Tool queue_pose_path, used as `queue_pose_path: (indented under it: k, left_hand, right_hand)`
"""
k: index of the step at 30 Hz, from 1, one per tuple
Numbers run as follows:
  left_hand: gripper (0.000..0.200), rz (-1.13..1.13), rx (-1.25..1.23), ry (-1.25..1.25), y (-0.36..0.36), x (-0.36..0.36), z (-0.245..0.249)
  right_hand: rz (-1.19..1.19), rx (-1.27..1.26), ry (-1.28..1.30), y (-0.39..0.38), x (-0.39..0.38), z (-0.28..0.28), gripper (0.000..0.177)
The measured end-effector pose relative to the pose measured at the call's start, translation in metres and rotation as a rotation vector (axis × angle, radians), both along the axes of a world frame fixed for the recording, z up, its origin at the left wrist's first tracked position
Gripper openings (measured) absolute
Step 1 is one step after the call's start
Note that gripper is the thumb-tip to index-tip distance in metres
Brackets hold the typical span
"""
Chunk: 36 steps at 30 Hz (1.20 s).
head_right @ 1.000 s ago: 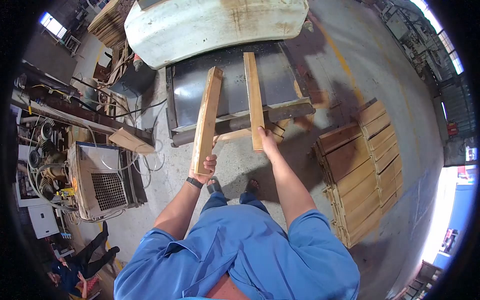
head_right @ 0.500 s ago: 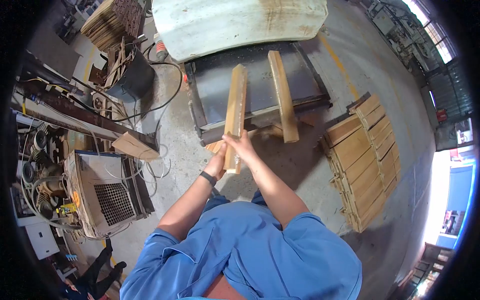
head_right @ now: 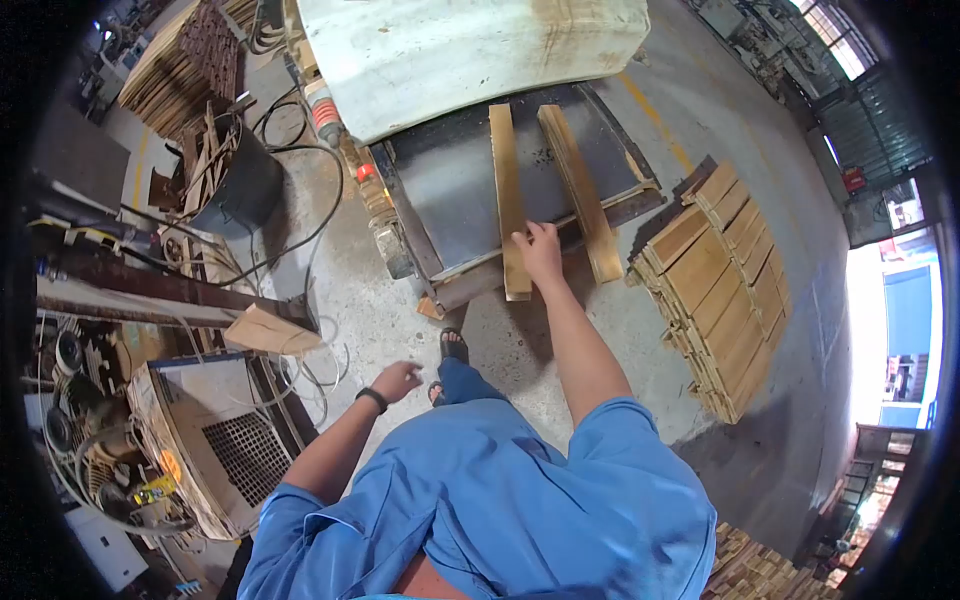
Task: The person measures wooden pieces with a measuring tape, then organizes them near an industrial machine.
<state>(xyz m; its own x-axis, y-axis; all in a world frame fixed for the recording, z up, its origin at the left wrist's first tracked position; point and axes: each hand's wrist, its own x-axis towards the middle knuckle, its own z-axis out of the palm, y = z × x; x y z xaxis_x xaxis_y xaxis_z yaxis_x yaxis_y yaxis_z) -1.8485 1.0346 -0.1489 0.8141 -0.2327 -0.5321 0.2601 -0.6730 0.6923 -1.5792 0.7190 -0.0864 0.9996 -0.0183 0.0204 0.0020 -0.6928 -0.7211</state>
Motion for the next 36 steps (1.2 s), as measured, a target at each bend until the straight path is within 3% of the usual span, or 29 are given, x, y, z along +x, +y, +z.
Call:
queue_pose_path:
  k: [2,5,6,7,8,9,10,11,13,16,19,25,28,31,36]
  left_hand:
    - [0.04,-0.122,0.138,0.088,0.038,-0.028,-0.047]
    - [0.035,-0.164,0.249,0.259,0.084,-0.063,-0.07]
    - [0.03,-0.195,0.296,0.266,0.093,-0.07,-0.07]
    - [0.026,-0.123,0.243,0.319,0.103,-0.074,-0.069]
    - [0.025,-0.089,0.232,0.209,0.11,-0.077,-0.07]
    - [0.024,-0.052,0.215,0.103,0.115,-0.077,-0.07]
    - [0.023,0.001,0.266,0.082,0.116,-0.066,-0.055]
    - [0.022,0.053,0.319,0.066,0.115,-0.049,-0.028]
    - [0.021,0.054,0.318,0.032,0.121,-0.025,-0.016]
    - [0.022,-0.015,0.333,0.02,0.14,0.008,-0.02]
    - [0.022,-0.17,0.328,0.156,0.165,0.049,-0.014]
    - [0.028,-0.305,0.351,0.193,0.267,0.116,-0.045]
    - [0.035,-0.255,0.105,0.387,0.321,0.149,-0.039]
    - [0.039,-0.323,-0.037,0.482,0.348,0.152,-0.035]
    - [0.039,-0.54,0.035,0.46,0.335,0.166,-0.021]
  right_hand:
    - [-0.066,0.093,-0.124,-0.017,-0.005,-0.011,0.039]
    - [-0.444,0.275,-0.191,-0.054,-0.048,-0.074,0.03]
    - [-0.572,0.121,0.113,-0.07,-0.073,-0.104,0.03]
    - [-0.535,-0.021,0.224,-0.078,-0.105,-0.144,0.03]
    - [-0.422,-0.075,0.473,-0.06,-0.132,-0.133,0.033]
    - [-0.325,-0.218,0.822,-0.044,-0.145,-0.157,0.042]
    - [0.121,0.112,0.921,-0.04,-0.174,-0.162,0.049]
    - [0.189,0.359,0.938,-0.018,-0.198,-0.173,0.056]
    - [0.191,0.336,0.856,0.025,-0.222,-0.192,0.058]
    - [0.346,-0.001,0.704,0.065,-0.209,-0.168,0.052]
    - [0.332,-0.128,0.802,0.101,-0.194,-0.135,0.044]
    - [0.005,-0.171,0.829,0.19,-0.209,-0.143,0.044]
    - [-0.08,0.049,0.688,0.235,-0.211,-0.14,0.051]
    - [0.092,0.107,0.717,0.261,-0.207,-0.152,0.057]
    - [0.102,-0.01,0.862,0.298,-0.17,-0.126,0.034]
